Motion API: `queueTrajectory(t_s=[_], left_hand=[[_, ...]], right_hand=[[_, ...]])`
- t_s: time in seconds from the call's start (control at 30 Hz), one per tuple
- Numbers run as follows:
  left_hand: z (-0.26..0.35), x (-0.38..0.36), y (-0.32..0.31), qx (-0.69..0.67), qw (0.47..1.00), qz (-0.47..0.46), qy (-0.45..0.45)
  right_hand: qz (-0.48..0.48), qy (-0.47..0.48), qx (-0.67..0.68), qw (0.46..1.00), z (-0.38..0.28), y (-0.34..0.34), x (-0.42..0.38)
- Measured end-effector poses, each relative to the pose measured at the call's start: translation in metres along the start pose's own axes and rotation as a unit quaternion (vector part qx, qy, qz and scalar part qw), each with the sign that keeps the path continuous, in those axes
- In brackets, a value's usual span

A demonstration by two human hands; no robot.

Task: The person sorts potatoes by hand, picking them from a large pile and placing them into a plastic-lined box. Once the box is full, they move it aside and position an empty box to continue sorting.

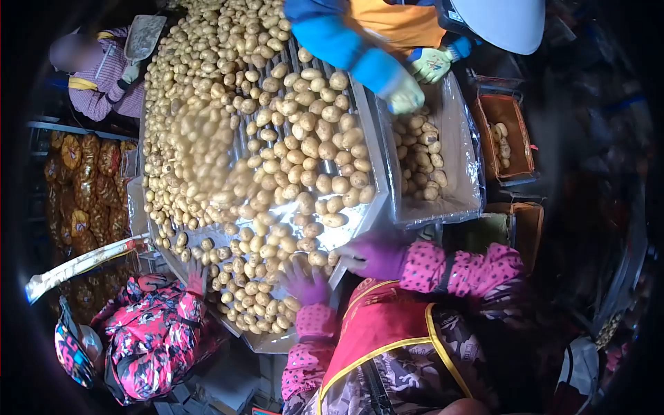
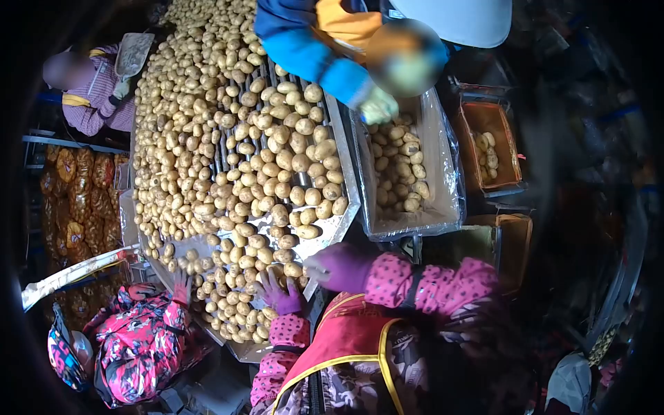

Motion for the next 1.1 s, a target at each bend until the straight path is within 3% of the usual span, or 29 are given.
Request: queueTrajectory(t_s=[0.13, 0.2, 0.3, 0.37, 0.5, 0.57, 0.6, 0.67, 0.73, 0.77, 0.8, 0.83, 0.87, 0.9, 0.97, 1.03, 1.1], left_hand=[[-0.012, -0.001, -0.004, -0.036, 0.999, 0.005, -0.030], [-0.023, -0.006, -0.003, -0.089, 0.995, 0.022, -0.038], [-0.019, -0.008, 0.029, -0.149, 0.984, 0.052, -0.078], [0.004, -0.009, 0.058, -0.107, 0.965, 0.125, -0.203], [-0.011, 0.000, 0.052, -0.133, 0.973, 0.084, -0.171], [-0.012, 0.005, 0.039, -0.146, 0.973, 0.072, -0.163], [-0.006, 0.011, 0.035, -0.125, 0.978, 0.041, -0.163], [-0.006, 0.013, 0.025, -0.079, 0.985, -0.027, -0.149], [-0.008, 0.012, 0.024, -0.076, 0.985, -0.024, -0.154], [-0.009, 0.013, 0.025, -0.066, 0.985, -0.023, -0.155], [-0.008, 0.012, 0.030, -0.065, 0.984, -0.010, -0.164], [-0.009, 0.012, 0.031, -0.065, 0.984, -0.005, -0.164], [-0.010, 0.012, 0.032, -0.069, 0.983, -0.002, -0.170], [-0.009, 0.013, 0.033, -0.072, 0.982, 0.001, -0.176], [-0.005, 0.012, 0.039, -0.065, 0.982, 0.015, -0.179], [0.000, 0.014, 0.041, -0.061, 0.983, 0.018, -0.174], [0.010, 0.014, 0.047, -0.045, 0.980, 0.031, -0.193]], right_hand=[[-0.050, 0.050, -0.023, 0.997, -0.025, -0.061, 0.006], [-0.159, 0.053, -0.060, 0.984, -0.028, -0.092, 0.004], [-0.177, 0.003, -0.050, 0.983, -0.025, -0.108, 0.001], [-0.183, -0.017, -0.102, 0.978, -0.015, -0.119, -0.001], [-0.120, -0.026, -0.159, 0.980, -0.006, -0.125, -0.004], [-0.144, -0.079, -0.014, 0.986, 0.001, -0.130, -0.012], [-0.141, -0.084, -0.020, 0.986, 0.001, -0.127, -0.017], [0.047, -0.072, -0.079, 0.993, -0.001, -0.092, -0.029], [0.172, -0.070, -0.089, 0.979, 0.013, -0.049, -0.041], [0.146, -0.143, -0.086, 0.975, 0.019, -0.025, -0.046], [0.268, -0.139, -0.148, 0.942, 0.026, -0.007, -0.067], [0.264, -0.153, -0.209, 0.929, 0.036, 0.010, -0.082], [0.207, -0.253, -0.274, 0.905, 0.054, 0.021, -0.095], [0.209, -0.249, -0.273, 0.905, 0.060, 0.032, -0.103], [0.127, -0.342, -0.398, 0.842, 0.082, 0.046, -0.121], [0.098, -0.376, -0.375, 0.841, 0.103, 0.054, -0.124], [0.000, -0.450, -0.362, 0.816, 0.121, 0.052, -0.127]])
Point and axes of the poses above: each hand's wrist, its own x-axis towards the middle knuckle, its own y-axis out of the back of the hand, z = x × y, the point moved 6 cm from there along x, towards the middle knuckle, and after that the axes turned 2 degrees about z, right-handed, at the moved point
